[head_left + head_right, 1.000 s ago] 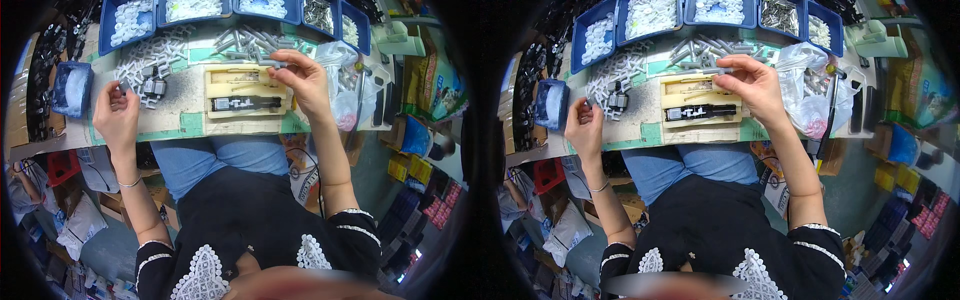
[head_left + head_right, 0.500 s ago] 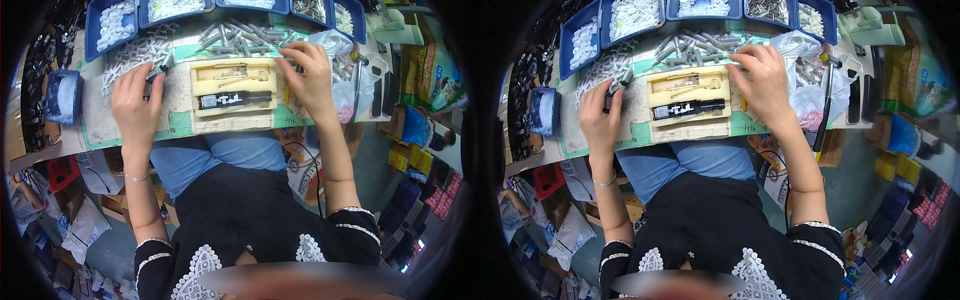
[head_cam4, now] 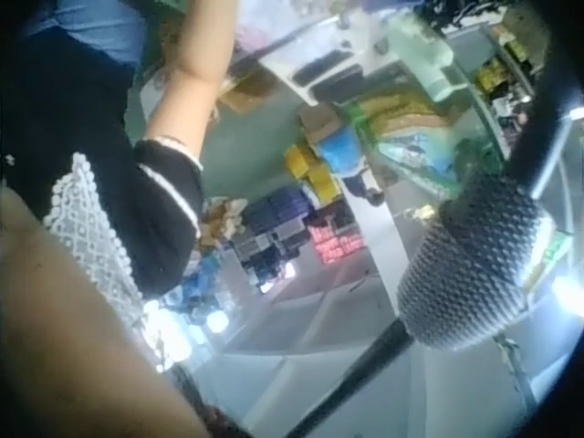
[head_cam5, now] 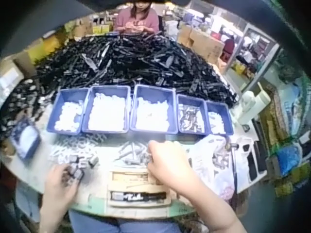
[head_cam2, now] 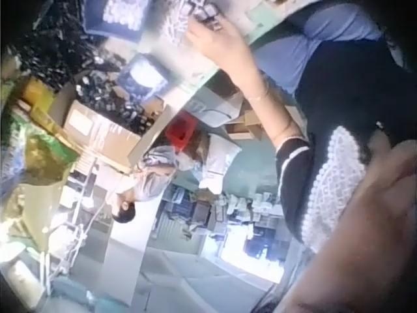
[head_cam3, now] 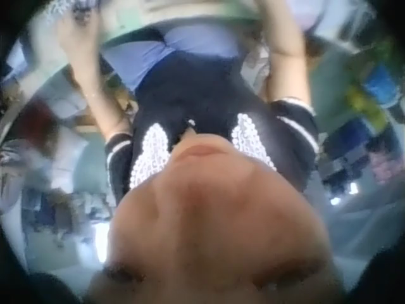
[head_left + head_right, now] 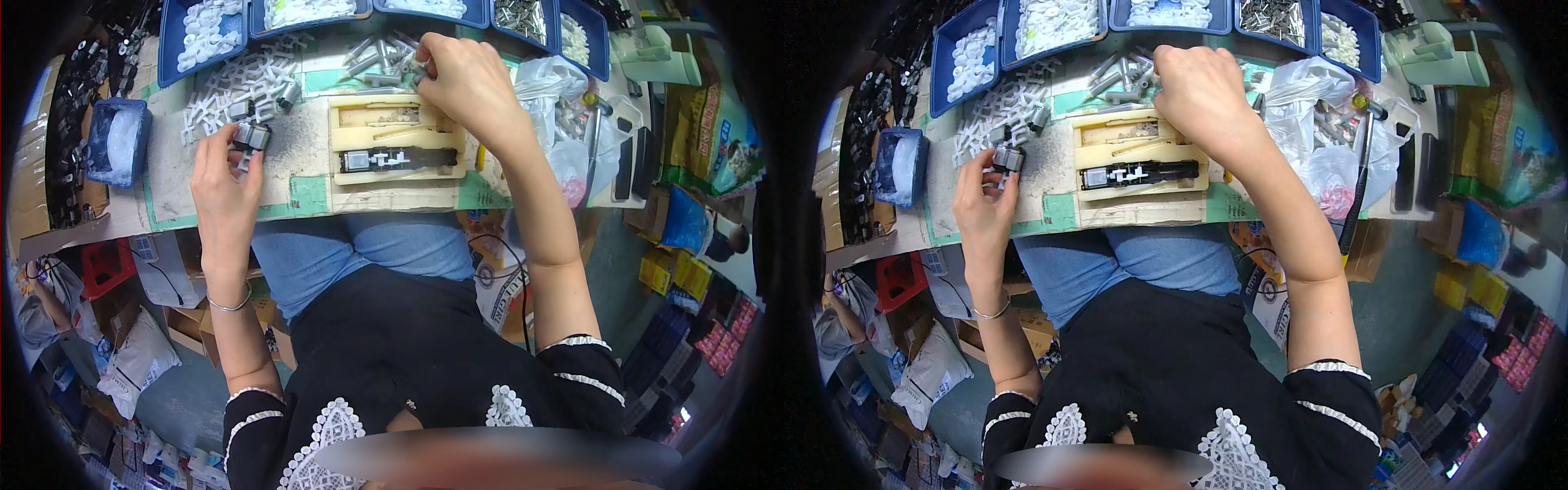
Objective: The person assembles small plastic and metal components, including plastic housings, metal springs, white plastic parts, black component shells, and small screws, using a manual screwdriver and pliers at a factory workbench.
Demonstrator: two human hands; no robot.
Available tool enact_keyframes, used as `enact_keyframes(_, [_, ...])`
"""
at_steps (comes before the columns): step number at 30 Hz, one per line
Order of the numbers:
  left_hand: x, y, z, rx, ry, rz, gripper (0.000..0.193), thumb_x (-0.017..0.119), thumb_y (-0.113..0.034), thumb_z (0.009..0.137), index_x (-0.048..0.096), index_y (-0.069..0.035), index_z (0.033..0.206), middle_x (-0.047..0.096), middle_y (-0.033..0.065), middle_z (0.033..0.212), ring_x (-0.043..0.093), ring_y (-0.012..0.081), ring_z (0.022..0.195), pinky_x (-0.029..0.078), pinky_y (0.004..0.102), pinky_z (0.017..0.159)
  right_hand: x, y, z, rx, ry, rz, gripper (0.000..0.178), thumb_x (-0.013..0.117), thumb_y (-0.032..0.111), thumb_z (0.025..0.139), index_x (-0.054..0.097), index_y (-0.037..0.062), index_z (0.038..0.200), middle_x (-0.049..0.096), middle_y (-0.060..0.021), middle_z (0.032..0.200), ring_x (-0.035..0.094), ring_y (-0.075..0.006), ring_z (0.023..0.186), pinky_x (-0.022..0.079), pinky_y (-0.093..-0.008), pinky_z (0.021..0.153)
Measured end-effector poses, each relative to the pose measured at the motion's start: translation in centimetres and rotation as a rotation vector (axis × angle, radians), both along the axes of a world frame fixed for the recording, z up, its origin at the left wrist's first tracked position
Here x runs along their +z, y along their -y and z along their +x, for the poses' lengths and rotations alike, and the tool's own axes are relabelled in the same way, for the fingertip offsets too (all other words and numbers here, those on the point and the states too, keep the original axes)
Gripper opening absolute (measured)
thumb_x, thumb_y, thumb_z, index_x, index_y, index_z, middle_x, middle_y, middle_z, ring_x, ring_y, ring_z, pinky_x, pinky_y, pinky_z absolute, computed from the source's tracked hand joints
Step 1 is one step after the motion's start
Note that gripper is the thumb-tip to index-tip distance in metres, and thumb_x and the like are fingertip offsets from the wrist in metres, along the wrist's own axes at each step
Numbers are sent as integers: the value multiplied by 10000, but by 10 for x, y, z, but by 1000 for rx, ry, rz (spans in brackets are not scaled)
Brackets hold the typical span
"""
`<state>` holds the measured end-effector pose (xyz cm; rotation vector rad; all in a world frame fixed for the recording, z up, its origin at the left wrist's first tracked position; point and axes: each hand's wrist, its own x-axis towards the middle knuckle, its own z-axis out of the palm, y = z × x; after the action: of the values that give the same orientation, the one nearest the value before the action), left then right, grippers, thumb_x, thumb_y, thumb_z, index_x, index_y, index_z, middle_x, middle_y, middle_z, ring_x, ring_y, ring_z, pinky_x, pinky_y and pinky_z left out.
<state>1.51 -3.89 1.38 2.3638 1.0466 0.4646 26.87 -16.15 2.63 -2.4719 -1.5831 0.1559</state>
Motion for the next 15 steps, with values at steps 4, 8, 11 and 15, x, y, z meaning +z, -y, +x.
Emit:
enact_keyframes(4, [2, 1, -8, -38, 72, 62, 391, 706, -59, 740, 555, 16, 1092, 544, 131, 965, 571, 263, 769, 467, 355, 713, 0, 3, 3, -36, -92, 38, 224, 602, 77, 687, 599, 2, 899, 613, -128, 722, 610, -298, 686, 485, -365, 662])
enact_keyframes(8, [-4, -2, -21, -7, -30, 61, 372, 715, -77, 735, 574, 21, 1065, 556, 144, 987, 582, 278, 809, 467, 355, 742, 3, 13, 6, -38, -410, 201, 277, 620, 71, 680, 616, -21, 941, 621, -123, 712, 643, -231, 696, 499, -322, 650])
enact_keyframes(11, [-5, -1, -20, -45, -13, 107, 311, 696, -75, 743, 595, 23, 1020, 580, 158, 987, 596, 299, 840, 471, 368, 745, 2, 21, 3, -12, -637, 333, 286, 656, 61, 722, 625, -13, 997, 634, -55, 710, 632, -98, 681, 482, -215, 603])
enact_keyframes(15, [-6, 0, -16, -55, -34, 233, 231, 639, -37, 759, 611, 20, 981, 622, 147, 914, 616, 302, 783, 492, 369, 700, 7, 25, -16, -120, -1247, 457, 186, 668, 28, 797, 639, -3, 978, 671, -64, 804, 619, -62, 681, 485, -176, 617])
